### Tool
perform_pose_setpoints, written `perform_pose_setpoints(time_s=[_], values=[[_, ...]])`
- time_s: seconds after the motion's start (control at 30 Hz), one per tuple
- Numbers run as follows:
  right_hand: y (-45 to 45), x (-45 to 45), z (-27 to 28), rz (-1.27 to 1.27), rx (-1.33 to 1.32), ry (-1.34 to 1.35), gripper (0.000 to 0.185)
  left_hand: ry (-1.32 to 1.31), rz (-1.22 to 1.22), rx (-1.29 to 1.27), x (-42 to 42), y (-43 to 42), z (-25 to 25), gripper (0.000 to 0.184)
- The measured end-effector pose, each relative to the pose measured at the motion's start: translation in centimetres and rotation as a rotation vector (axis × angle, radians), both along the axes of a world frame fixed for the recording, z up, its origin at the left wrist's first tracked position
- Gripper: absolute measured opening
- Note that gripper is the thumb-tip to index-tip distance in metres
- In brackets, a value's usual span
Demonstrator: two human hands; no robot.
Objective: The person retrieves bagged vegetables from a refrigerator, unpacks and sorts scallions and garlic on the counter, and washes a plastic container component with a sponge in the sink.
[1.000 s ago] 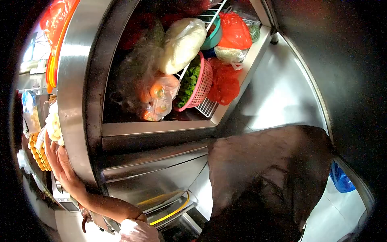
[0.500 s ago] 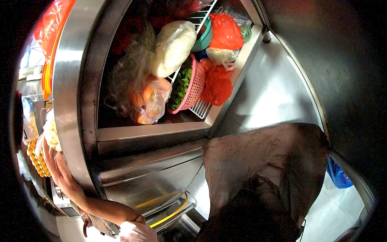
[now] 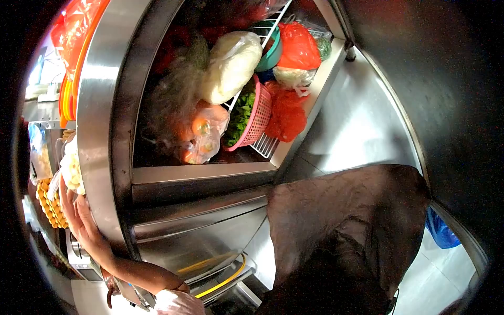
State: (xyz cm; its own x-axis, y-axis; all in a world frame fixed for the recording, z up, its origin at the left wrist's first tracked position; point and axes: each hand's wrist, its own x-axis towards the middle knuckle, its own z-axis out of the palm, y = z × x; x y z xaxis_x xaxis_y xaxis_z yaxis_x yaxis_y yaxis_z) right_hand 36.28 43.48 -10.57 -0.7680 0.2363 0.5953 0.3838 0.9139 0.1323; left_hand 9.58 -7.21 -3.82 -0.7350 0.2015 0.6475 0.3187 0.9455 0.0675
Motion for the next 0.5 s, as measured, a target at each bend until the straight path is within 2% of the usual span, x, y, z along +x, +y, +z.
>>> perform_pose_setpoints(time_s=[0.13,0.2,0.23,0.3,0.37,0.4,0.43,0.5], values=[[-0.4,-0.1,0.5,-0.004,-0.057,0.050,0.046,-0.022,-0.002,0.003,0.0,-0.6,0.4,0.053],[-1.6,-0.5,0.8,-0.116,-0.106,0.169,0.046,-0.014,-0.020,-0.030,0.1,-0.2,0.3,0.051],[-2.2,-0.7,0.8,-0.244,-0.093,0.265,0.041,0.001,-0.039,-0.046,0.0,-0.1,0.2,0.050],[-2.0,-0.6,1.2,-0.258,-0.068,0.262,0.030,-0.031,-0.045,0.005,0.3,0.2,0.0,0.050],[-1.3,0.3,1.3,-0.176,-0.096,0.347,0.032,-0.034,-0.048,-0.037,0.2,-0.3,0.4,0.049],[-1.3,1.0,2.1,-0.228,0.111,0.250,0.034,-0.018,-0.060,-0.056,0.0,-0.6,0.3,0.048],[-1.9,1.7,2.1,-0.019,0.090,0.385,0.035,-0.002,-0.069,-0.080,-0.1,-0.7,0.4,0.048],[-3.1,2.0,1.7,0.068,0.079,0.436,0.030,-0.015,-0.072,-0.058,0.0,-0.3,0.5,0.048]])
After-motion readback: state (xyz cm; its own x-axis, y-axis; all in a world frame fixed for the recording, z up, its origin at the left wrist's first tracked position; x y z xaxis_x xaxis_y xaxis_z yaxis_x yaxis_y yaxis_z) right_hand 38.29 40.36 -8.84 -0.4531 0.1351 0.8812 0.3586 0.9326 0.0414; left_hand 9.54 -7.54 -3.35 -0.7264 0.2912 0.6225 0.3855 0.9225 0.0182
